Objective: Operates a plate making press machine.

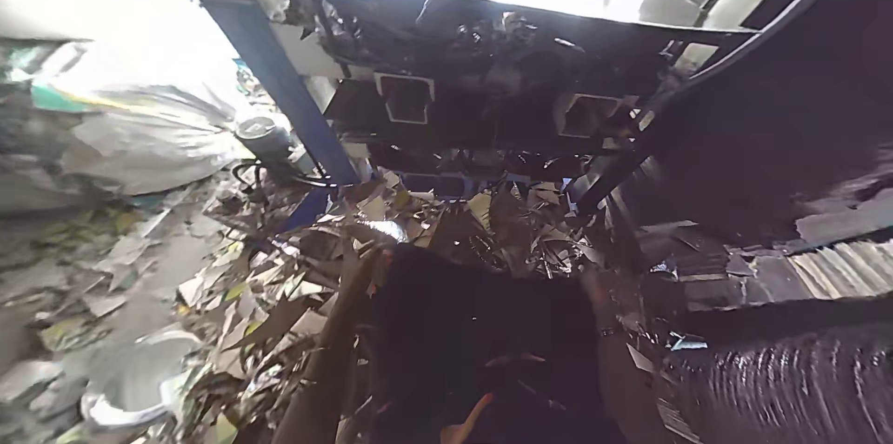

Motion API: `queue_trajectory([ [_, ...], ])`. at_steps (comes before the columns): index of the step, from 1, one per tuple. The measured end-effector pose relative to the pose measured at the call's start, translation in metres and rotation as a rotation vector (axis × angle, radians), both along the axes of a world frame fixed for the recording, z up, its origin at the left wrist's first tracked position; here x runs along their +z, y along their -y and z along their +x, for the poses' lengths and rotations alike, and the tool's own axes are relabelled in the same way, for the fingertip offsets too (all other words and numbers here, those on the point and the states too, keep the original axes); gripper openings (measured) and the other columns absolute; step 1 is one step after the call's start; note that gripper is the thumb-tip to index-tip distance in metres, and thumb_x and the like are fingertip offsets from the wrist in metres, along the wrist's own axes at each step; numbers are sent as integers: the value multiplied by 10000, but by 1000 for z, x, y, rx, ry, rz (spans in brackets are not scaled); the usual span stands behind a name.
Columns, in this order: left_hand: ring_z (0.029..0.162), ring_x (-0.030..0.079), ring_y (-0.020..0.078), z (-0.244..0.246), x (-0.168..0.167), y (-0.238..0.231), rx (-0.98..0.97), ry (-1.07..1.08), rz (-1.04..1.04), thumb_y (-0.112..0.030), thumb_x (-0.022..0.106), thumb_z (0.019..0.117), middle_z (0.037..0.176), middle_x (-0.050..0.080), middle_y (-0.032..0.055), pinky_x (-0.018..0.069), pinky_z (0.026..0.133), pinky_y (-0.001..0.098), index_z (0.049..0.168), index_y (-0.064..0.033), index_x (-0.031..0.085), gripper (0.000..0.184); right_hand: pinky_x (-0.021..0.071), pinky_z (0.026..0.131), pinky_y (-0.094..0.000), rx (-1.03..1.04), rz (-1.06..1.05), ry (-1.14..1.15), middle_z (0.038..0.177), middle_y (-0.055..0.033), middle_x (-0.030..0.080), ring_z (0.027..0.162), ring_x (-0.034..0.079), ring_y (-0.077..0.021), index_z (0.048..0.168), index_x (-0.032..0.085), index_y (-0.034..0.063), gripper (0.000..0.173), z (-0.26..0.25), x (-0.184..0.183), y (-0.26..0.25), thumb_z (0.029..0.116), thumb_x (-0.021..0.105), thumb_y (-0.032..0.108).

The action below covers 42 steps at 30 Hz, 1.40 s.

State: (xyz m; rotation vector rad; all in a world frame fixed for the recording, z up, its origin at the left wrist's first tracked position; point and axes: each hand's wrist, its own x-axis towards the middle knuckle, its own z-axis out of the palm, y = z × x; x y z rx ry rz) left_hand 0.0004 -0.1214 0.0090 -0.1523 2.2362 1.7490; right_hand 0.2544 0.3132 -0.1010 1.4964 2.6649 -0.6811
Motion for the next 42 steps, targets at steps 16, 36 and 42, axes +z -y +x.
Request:
queue_trajectory([
  [16, 1283, 530, 513, 11, -25, -28, -308, -446, -626, -322, 616, 996, 1381, 575, 291, 386, 1047, 696, 1413, -62, 585, 493, 493, 971, -623, 21, -108, 140, 1226, -209, 698, 1178, 650, -404, 1249, 704, 132, 349, -12, 17, 16, 1016, 550, 342],
  [36, 1299, 537, 474, 7, -28, -24, -309, -409, -681, -330, 611, 1012, 1388, 595, 240, 390, 1061, 684, 1277, -82, 694, 373, 480, 1053, -591, 441, 332, -561, 1324, -228, 633, 1239, 603, -413, 1315, 653, 50, 368, -154, 142, 25, 960, 688, 145],
  [42, 1260, 555, 496, 8, -25, -29, -279, -349, -711, -379, 593, 1001, 1372, 600, 254, 418, 1001, 708, 1271, -119, 703, 391, 273, 1207, -611, 8, 245, -563, 1641, -244, 306, 1519, 287, -431, 1559, 420, 79, 519, -190, 130, 0, 1083, 443, 286],
])
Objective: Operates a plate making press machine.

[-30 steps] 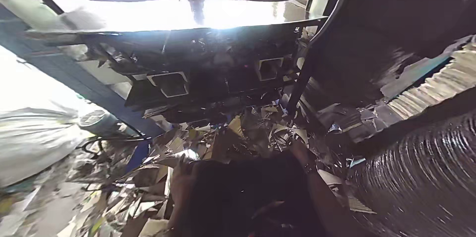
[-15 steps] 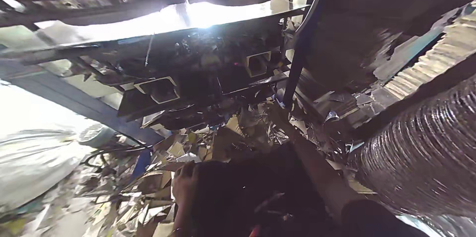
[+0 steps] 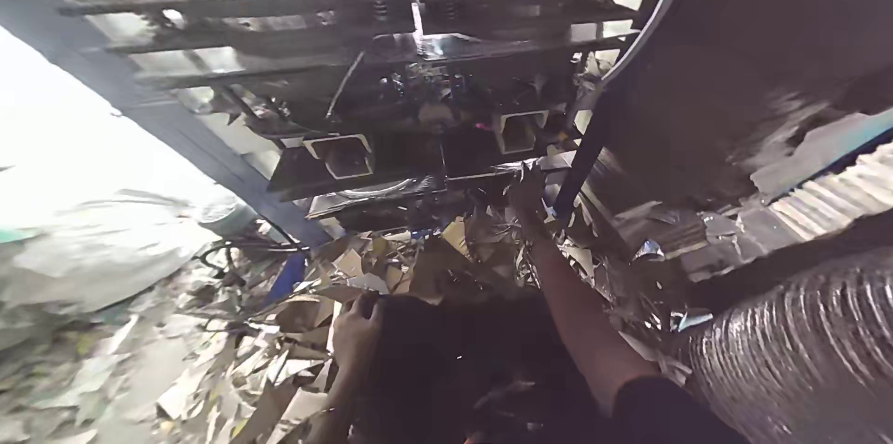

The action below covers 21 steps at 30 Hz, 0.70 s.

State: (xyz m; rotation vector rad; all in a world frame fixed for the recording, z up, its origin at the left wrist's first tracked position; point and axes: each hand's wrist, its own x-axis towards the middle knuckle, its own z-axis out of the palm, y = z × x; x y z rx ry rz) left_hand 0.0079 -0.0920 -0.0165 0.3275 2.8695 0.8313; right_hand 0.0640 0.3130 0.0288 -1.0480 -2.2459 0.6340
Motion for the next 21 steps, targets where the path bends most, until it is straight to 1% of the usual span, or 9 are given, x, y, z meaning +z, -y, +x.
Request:
queue_trajectory([
  [4, 1263, 558, 480, -4, 5, -1, -90, -21, -50, -345, 593, 991, 1356, 610, 242, 424, 1014, 683, 1279, -119, 693, 380, 164, 1245, -638, 150, 184, 228, 1549, -236, 466, 1491, 353, -427, 1511, 484, 45, 530, -13, -14, -17, 1115, 345, 369],
  [5, 1269, 551, 478, -8, 6, -5, -164, -90, -41, -301, 609, 972, 1366, 603, 239, 417, 1015, 681, 1278, -104, 690, 373, 238, 1218, -638, 192, 174, 288, 1468, -228, 551, 1424, 454, -415, 1472, 529, 55, 494, -10, -6, -13, 1109, 370, 352],
  [7, 1309, 531, 467, -19, 13, -24, -311, -266, 36, -245, 646, 930, 1395, 594, 230, 394, 1072, 660, 1258, -92, 702, 366, 463, 1029, -628, 260, 62, 333, 1256, -257, 660, 1203, 621, -435, 1321, 624, 9, 393, 3, 22, -1, 1070, 488, 280],
  [9, 1338, 510, 451, -36, 25, -54, -425, -357, 78, -256, 628, 940, 1409, 588, 216, 381, 1102, 632, 1260, -99, 704, 364, 504, 961, -625, 279, 15, 349, 1231, -271, 656, 1163, 631, -451, 1260, 647, -15, 351, 12, 31, 3, 1052, 547, 249],
  [12, 1405, 448, 414, -71, 42, -100, -496, -395, 58, -282, 652, 968, 1456, 547, 205, 338, 1165, 590, 1329, -97, 654, 406, 490, 1007, -603, 302, 58, 459, 1274, -244, 655, 1212, 614, -420, 1267, 680, 24, 401, 21, 23, 0, 1050, 555, 337],
  [14, 1467, 354, 447, -92, 47, -124, -482, -377, 7, -254, 615, 1004, 1523, 448, 281, 239, 1211, 605, 1407, -33, 580, 460, 450, 1079, -568, 384, 3, 639, 1339, -206, 642, 1279, 590, -376, 1340, 654, 86, 415, 63, 26, 13, 1048, 532, 354],
  [16, 1501, 291, 456, -111, 47, -144, -422, -362, -4, -235, 583, 1025, 1560, 381, 311, 178, 1221, 635, 1430, -30, 558, 455, 462, 1050, -596, 440, -65, 805, 1338, -208, 646, 1265, 601, -391, 1343, 655, 94, 382, 121, 16, 29, 1036, 546, 294],
  [19, 1507, 292, 449, -139, 39, -164, -326, -296, 11, -268, 498, 1066, 1556, 406, 294, 154, 1211, 683, 1502, -56, 497, 486, 533, 953, -550, 451, -67, 660, 1173, -172, 715, 1128, 671, -362, 1171, 745, 75, 262, 209, -23, 42, 943, 664, 175],
  [21, 1430, 416, 448, -150, 38, -171, -284, -189, -30, -282, 479, 1075, 1465, 519, 272, 244, 1151, 711, 1466, -39, 528, 463, 548, 930, -523, 405, -8, 500, 1065, -184, 735, 1073, 684, -369, 1042, 757, 13, 199, 250, -33, 49, 883, 698, 118],
])
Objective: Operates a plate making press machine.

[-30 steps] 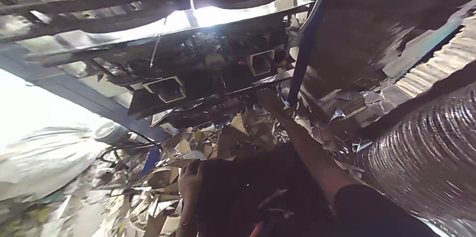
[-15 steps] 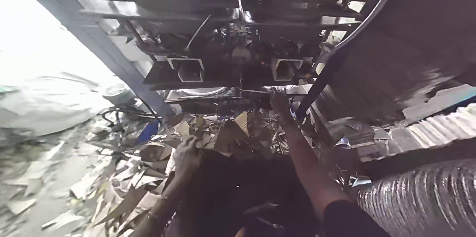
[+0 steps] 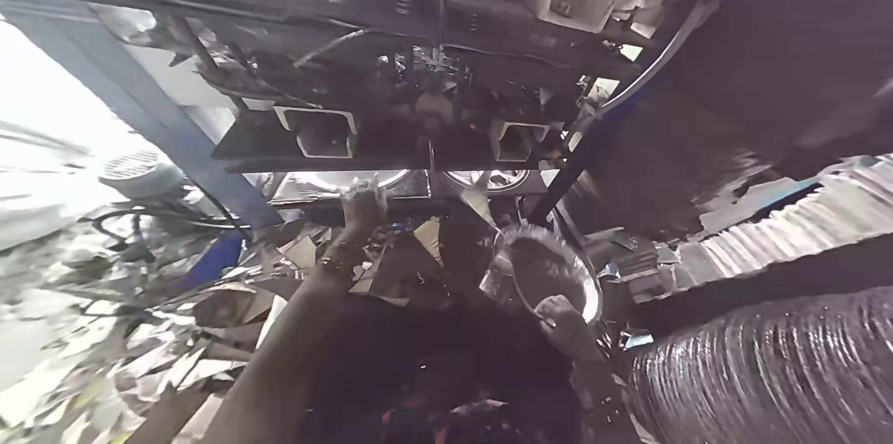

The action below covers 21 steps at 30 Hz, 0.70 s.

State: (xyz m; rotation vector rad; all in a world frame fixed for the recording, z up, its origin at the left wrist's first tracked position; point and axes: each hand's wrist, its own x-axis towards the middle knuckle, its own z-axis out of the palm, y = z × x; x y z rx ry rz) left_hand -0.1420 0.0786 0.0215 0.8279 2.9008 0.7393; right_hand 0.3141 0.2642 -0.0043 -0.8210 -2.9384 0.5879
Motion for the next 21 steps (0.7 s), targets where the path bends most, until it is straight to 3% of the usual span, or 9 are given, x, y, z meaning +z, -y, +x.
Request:
queue_trajectory([
  [3, 1338, 496, 458, 0, 3, 0, 14, 58, -68, -239, 575, 1035, 1364, 578, 277, 350, 1087, 700, 1345, -65, 643, 362, 542, 926, -548, -151, -4, 68, 1061, -198, 728, 1032, 703, -365, 1140, 719, 18, 334, 30, 9, 5, 965, 658, 296],
  [6, 1243, 574, 450, 28, 11, 18, -65, 12, -40, -112, 595, 1000, 1267, 643, 244, 432, 1036, 655, 1226, -105, 716, 257, 540, 967, -545, -176, -64, 174, 1123, -167, 726, 1076, 692, -337, 1212, 720, 76, 551, 37, 22, -1, 899, 725, 530],
  [9, 1263, 565, 437, 79, 2, 69, -295, -16, 37, -48, 548, 1007, 1275, 653, 230, 354, 1116, 640, 1172, -54, 733, 247, 516, 986, -561, -98, -67, 250, 1147, -192, 714, 1112, 674, -361, 1170, 724, 44, 501, 36, 28, -10, 914, 735, 474],
  [12, 1248, 566, 445, 124, -12, 147, -417, -118, 155, -140, 619, 968, 1235, 680, 198, 341, 1098, 684, 1025, -115, 798, 189, 487, 1014, -612, -241, 30, 275, 1223, -209, 695, 1175, 648, -398, 1260, 694, 73, 453, 35, 30, -16, 1012, 589, 437],
  [14, 1284, 504, 510, 144, -22, 197, -344, -193, 308, -259, 520, 963, 1280, 624, 276, 299, 1125, 675, 926, -106, 795, 317, 490, 986, -635, -425, 69, 90, 1159, -221, 708, 1121, 666, -402, 1221, 704, 61, 468, 27, 51, -19, 1013, 573, 458],
  [16, 1388, 377, 586, 163, -14, 231, -162, -129, 306, -204, 459, 961, 1421, 492, 375, 267, 1167, 671, 961, -14, 748, 346, 482, 1023, -598, -598, 70, -27, 1217, -225, 685, 1165, 648, -382, 1285, 660, 42, 467, 14, 71, -28, 1031, 542, 416],
  [17, 1333, 448, 584, 171, -8, 239, -82, -78, 265, -119, 471, 972, 1383, 521, 381, 341, 1116, 681, 1012, 25, 725, 295, 465, 1044, -601, -660, 70, -57, 1252, -242, 671, 1198, 634, -398, 1323, 640, 28, 505, 6, 79, -36, 1041, 525, 432],
  [18, 1176, 584, 546, 176, -3, 243, -18, -27, 235, -42, 496, 980, 1227, 622, 355, 436, 1005, 682, 1036, 57, 706, 239, 467, 1030, -599, -672, 83, -121, 1230, -252, 678, 1176, 641, -408, 1323, 646, 18, 535, -4, 89, -36, 1041, 529, 458],
  [21, 854, 680, 431, 179, 5, 240, 57, 126, 239, 14, 490, 969, 943, 693, 282, 500, 791, 640, 1056, 76, 677, 215, 503, 915, -576, -544, 47, -354, 1020, -259, 709, 957, 683, -396, 1181, 698, -39, 422, -43, 128, 8, 1015, 619, 340],
])
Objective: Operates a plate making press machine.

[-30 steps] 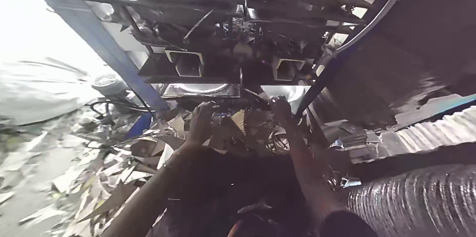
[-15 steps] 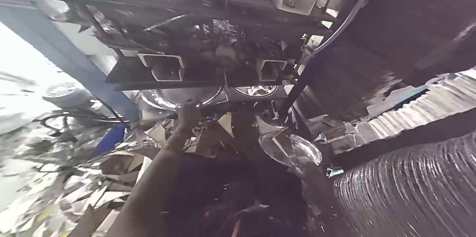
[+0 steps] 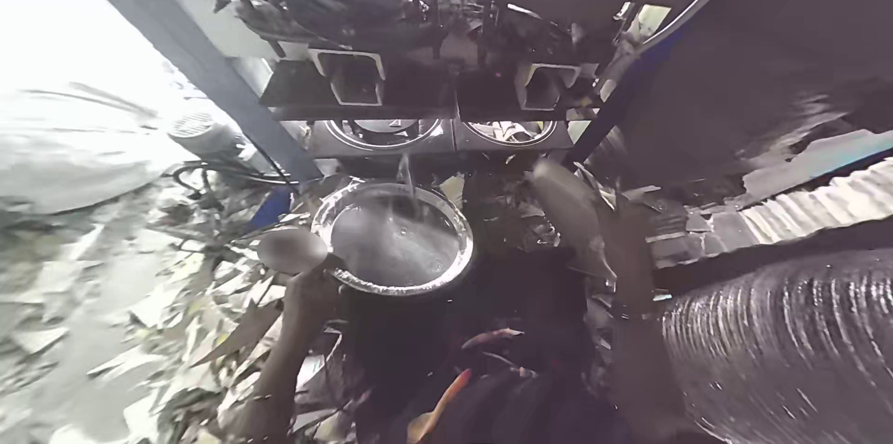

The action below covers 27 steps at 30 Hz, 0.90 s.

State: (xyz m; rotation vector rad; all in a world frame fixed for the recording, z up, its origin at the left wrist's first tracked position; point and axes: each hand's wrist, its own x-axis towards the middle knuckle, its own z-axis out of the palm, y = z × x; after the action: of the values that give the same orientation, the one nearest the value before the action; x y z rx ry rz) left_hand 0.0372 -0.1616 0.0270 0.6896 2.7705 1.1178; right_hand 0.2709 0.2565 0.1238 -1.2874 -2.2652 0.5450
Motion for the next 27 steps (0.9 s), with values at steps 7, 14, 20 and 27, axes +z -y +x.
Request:
queue_trajectory([
  [7, 749, 591, 11, 23, 6, -9, 118, 355, 410, -89, 371, 956, 954, 612, 15, 528, 663, 223, 1176, 46, 580, 332, 475, 1064, -462, 867, -285, 37, 1200, -258, 692, 1163, 658, -337, 1220, 671, -88, 437, -54, -27, 155, 1020, 595, 293],
  [14, 957, 615, 166, 21, 19, -29, 376, 533, 517, -203, 511, 1031, 1284, 577, 172, 547, 781, 382, 1534, -73, 341, 547, 592, 807, -394, 1336, -195, -473, 909, -167, 726, 878, 714, -269, 921, 748, -28, 242, -76, -130, 196, 934, 724, 213],
  [20, 1355, 473, 325, -5, 7, -30, 408, 335, 456, 23, 537, 917, 1550, 386, 266, 432, 1075, 477, 1567, -10, 264, 706, 590, 726, -255, 628, -682, -767, 794, -24, 722, 717, 683, -55, 949, 675, -61, 267, -80, -99, 147, 1021, 476, 101],
  [27, 1288, 550, 237, -30, 48, 27, 506, -128, 526, -25, 534, 961, 1446, 503, 288, 436, 1091, 336, 1485, 104, 390, 558, 507, 939, -565, -75, -260, -6, 1074, -284, 697, 1016, 681, -387, 1155, 669, -99, 517, -12, -122, -41, 1063, 528, 390],
])
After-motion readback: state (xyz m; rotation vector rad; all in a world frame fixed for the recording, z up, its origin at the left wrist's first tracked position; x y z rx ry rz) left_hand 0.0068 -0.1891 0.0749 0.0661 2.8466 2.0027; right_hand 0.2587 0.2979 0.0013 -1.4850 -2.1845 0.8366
